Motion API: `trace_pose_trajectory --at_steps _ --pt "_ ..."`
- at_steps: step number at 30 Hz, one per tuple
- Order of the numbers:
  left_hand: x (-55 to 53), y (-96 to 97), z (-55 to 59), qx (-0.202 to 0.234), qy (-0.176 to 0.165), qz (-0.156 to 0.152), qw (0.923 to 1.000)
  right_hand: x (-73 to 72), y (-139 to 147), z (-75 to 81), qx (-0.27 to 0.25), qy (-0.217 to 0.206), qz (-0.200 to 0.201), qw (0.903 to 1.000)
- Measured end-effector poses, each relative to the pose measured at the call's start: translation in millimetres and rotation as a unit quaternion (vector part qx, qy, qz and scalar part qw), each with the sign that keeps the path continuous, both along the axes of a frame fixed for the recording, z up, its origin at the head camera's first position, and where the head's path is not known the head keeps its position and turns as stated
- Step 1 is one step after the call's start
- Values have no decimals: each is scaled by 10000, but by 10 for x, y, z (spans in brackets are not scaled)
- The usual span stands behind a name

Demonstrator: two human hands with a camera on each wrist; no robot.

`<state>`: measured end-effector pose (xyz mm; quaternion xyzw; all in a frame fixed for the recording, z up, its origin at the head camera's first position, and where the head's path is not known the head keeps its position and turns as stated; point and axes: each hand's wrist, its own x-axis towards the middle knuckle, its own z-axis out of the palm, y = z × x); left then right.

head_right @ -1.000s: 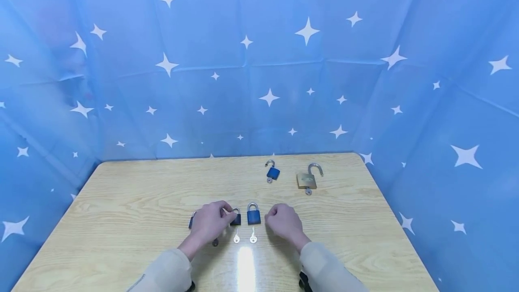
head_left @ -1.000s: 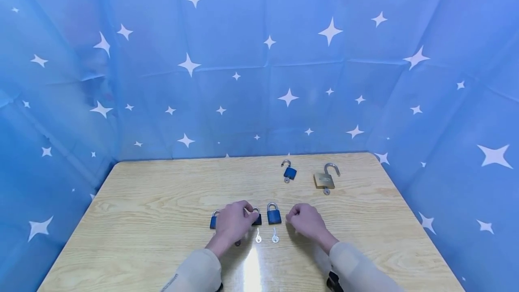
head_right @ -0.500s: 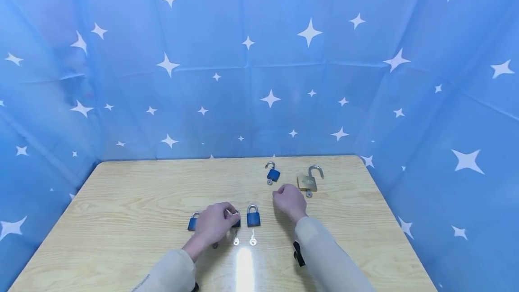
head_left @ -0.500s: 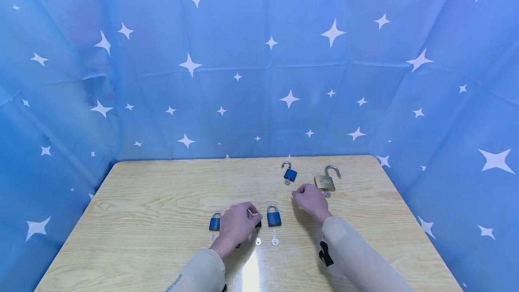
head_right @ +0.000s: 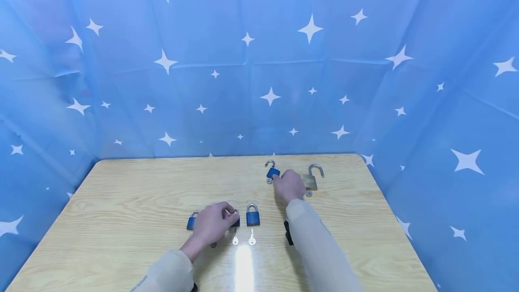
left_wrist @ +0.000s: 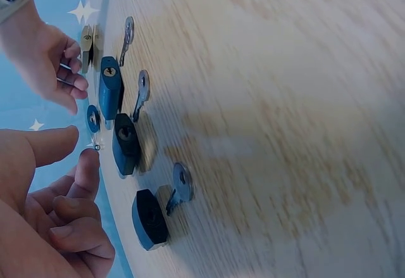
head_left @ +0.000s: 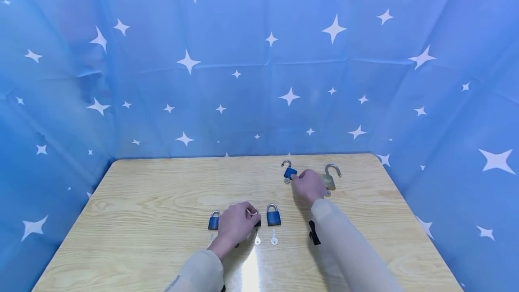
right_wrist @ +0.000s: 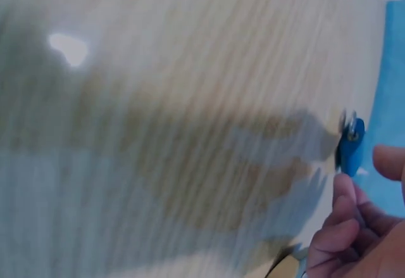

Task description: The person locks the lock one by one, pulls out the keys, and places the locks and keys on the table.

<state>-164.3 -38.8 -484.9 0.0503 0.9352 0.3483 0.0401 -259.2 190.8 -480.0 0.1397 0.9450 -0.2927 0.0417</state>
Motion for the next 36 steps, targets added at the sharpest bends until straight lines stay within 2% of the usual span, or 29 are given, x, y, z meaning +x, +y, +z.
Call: trace_pose_trajectory --at_steps 7,19,28,36 --pt "19 -7 4 69 -29 20 10000 -195 -51 -33 153 -143 -247 9995" --pt "36 -12 -37 58 159 3 9999 -349 -99 -180 125 -229 -669 9974" --pt "55 -35 -57 -28 169 99 9998 -316 -122 -82 -639 -554 -762 9935" --pt "64 -88 -61 -74 272 156 9995 -311 -111 -71 -814 -602 -634 9928"
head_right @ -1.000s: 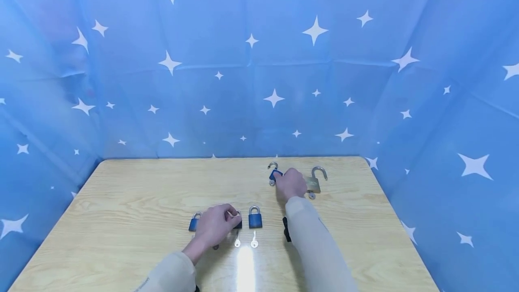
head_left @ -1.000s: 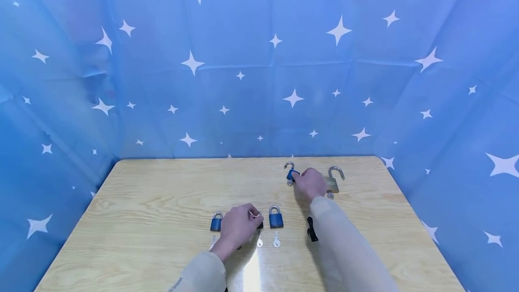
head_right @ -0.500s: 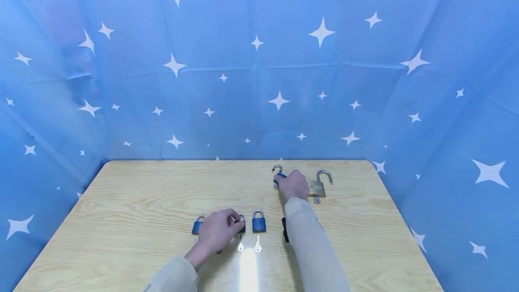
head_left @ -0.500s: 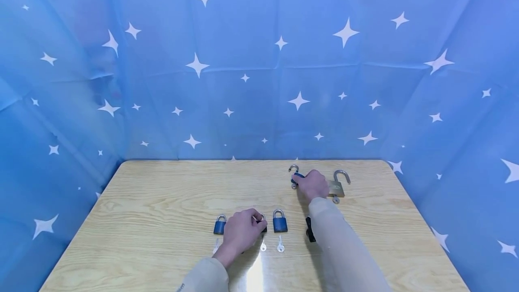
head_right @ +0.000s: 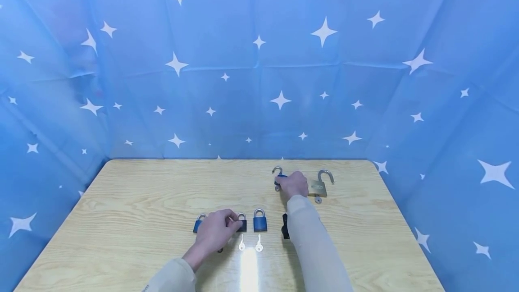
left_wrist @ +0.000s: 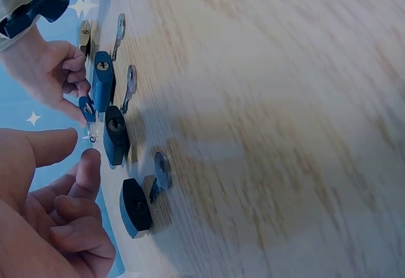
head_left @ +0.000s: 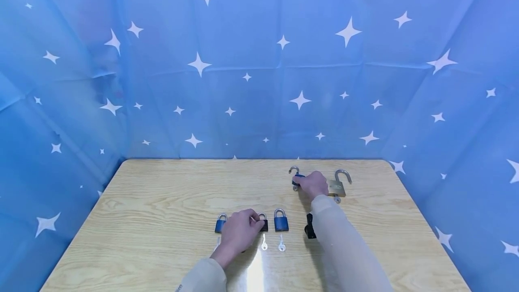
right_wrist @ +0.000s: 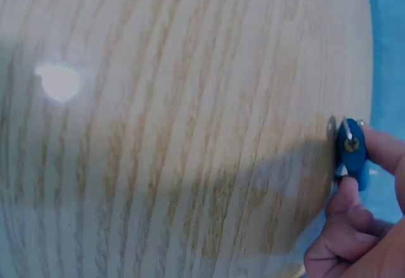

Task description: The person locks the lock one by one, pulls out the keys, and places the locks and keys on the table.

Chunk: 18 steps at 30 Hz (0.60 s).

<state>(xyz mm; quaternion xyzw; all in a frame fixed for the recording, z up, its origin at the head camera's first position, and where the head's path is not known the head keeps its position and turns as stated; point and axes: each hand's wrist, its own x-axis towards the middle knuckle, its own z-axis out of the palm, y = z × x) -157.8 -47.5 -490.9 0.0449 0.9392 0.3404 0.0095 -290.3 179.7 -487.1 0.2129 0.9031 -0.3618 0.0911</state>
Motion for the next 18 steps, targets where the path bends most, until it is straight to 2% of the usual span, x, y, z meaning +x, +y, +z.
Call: trace_pose_trajectory --at_steps 8,18 --pt "-10 -10 39 -61 -48 18 10000 20 5 33 85 -124 223 9996" --pt "-4 14 78 25 -196 -42 9998 195 39 67 -484 -29 640 9968"
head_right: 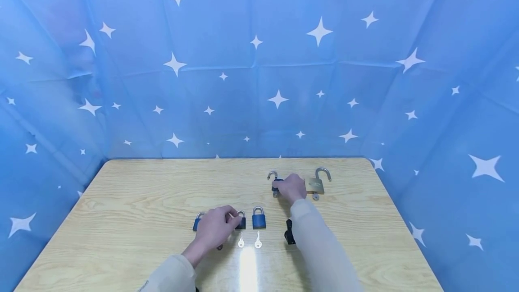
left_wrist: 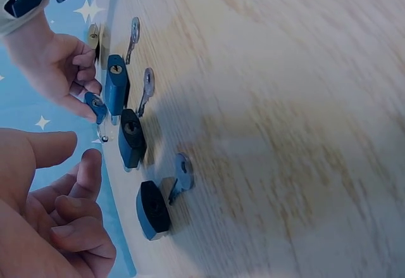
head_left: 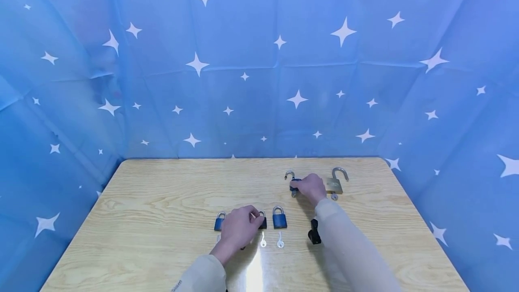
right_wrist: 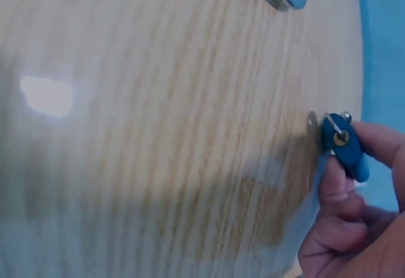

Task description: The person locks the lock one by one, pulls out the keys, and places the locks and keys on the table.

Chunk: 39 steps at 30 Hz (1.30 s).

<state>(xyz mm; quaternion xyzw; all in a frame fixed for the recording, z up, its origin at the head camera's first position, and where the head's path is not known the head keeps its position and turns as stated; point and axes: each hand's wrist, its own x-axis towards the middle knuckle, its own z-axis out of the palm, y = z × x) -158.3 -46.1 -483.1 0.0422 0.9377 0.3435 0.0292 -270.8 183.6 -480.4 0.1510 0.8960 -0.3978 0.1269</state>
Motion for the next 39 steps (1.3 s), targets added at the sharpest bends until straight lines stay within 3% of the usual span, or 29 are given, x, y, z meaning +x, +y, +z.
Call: trace_pose_trajectory --at_steps 6,16,27,33,39 --pt "-18 -2 54 42 -70 -34 10000 105 -4 31 -448 131 300 9985" --pt "-52 -30 121 256 -49 -61 9996 264 -59 131 -516 255 698 9959" --pt "-159 -47 206 702 -121 -201 9973 588 -157 218 -1607 175 846 9832" --pt "-242 -35 196 1448 -378 -249 9884 734 -217 189 -1874 111 1010 9770" --pt "-285 9 175 2332 -660 -207 9700 835 -260 178 -2139 116 1155 9699"
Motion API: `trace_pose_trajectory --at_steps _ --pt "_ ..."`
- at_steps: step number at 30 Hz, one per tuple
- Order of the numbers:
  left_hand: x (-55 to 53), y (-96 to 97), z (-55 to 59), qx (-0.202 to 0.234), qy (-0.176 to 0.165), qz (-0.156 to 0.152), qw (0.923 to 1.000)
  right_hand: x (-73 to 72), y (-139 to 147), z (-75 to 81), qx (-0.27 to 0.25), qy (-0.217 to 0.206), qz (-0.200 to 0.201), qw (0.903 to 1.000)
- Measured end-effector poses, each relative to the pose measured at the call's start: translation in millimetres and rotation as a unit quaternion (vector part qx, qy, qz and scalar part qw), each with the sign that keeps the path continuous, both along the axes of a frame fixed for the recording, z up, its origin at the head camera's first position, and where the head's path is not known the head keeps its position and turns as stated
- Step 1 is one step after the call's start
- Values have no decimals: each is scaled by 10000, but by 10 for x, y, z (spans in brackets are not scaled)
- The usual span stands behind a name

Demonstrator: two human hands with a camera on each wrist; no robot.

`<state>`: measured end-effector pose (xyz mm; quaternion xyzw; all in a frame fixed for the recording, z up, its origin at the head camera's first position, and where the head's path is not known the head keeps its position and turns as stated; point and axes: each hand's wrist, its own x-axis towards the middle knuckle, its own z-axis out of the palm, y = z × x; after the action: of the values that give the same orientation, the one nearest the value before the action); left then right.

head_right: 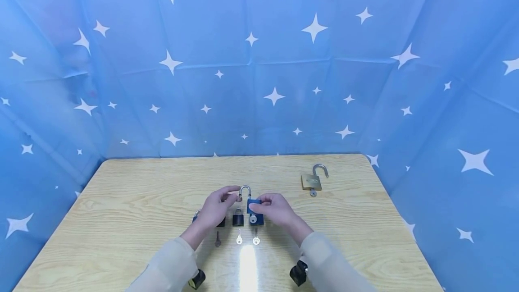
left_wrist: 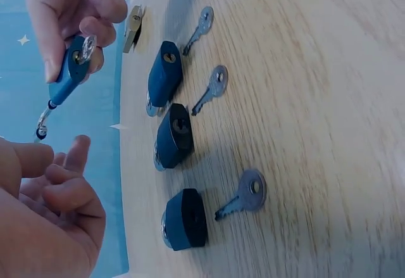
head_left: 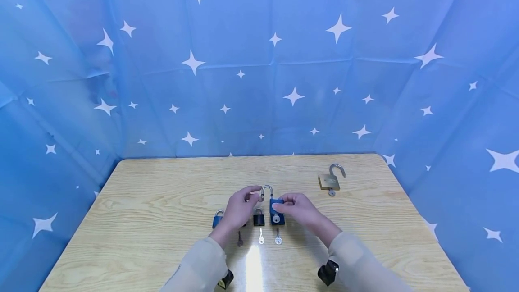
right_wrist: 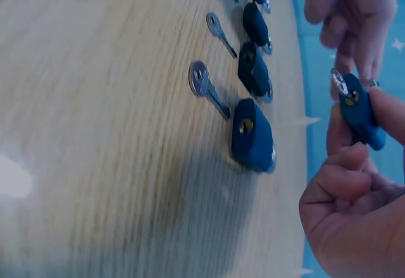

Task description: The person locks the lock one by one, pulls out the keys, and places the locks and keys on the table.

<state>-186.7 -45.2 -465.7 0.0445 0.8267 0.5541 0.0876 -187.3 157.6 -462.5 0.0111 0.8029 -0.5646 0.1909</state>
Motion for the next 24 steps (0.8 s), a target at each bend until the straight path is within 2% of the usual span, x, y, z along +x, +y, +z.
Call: trace_pose_trajectory --at_steps 6,13,17,21,24 --pt "-46 1 -42 644 -177 -24 9978 45 -39 -7 -114 -59 129 9998" --pt "-46 -15 -86 1440 -549 -292 9876 73 -25 -33 -154 -142 103 9997" --pt "-41 -6 -70 1554 -649 -399 9849 74 -33 -69 -162 -121 103 9997" --pt "-51 20 -48 1425 -589 -433 9871 96 -54 -83 -139 -87 145 9998" --pt "-62 38 -38 1223 -419 -451 9906 112 -78 -82 -114 -48 197 9997"
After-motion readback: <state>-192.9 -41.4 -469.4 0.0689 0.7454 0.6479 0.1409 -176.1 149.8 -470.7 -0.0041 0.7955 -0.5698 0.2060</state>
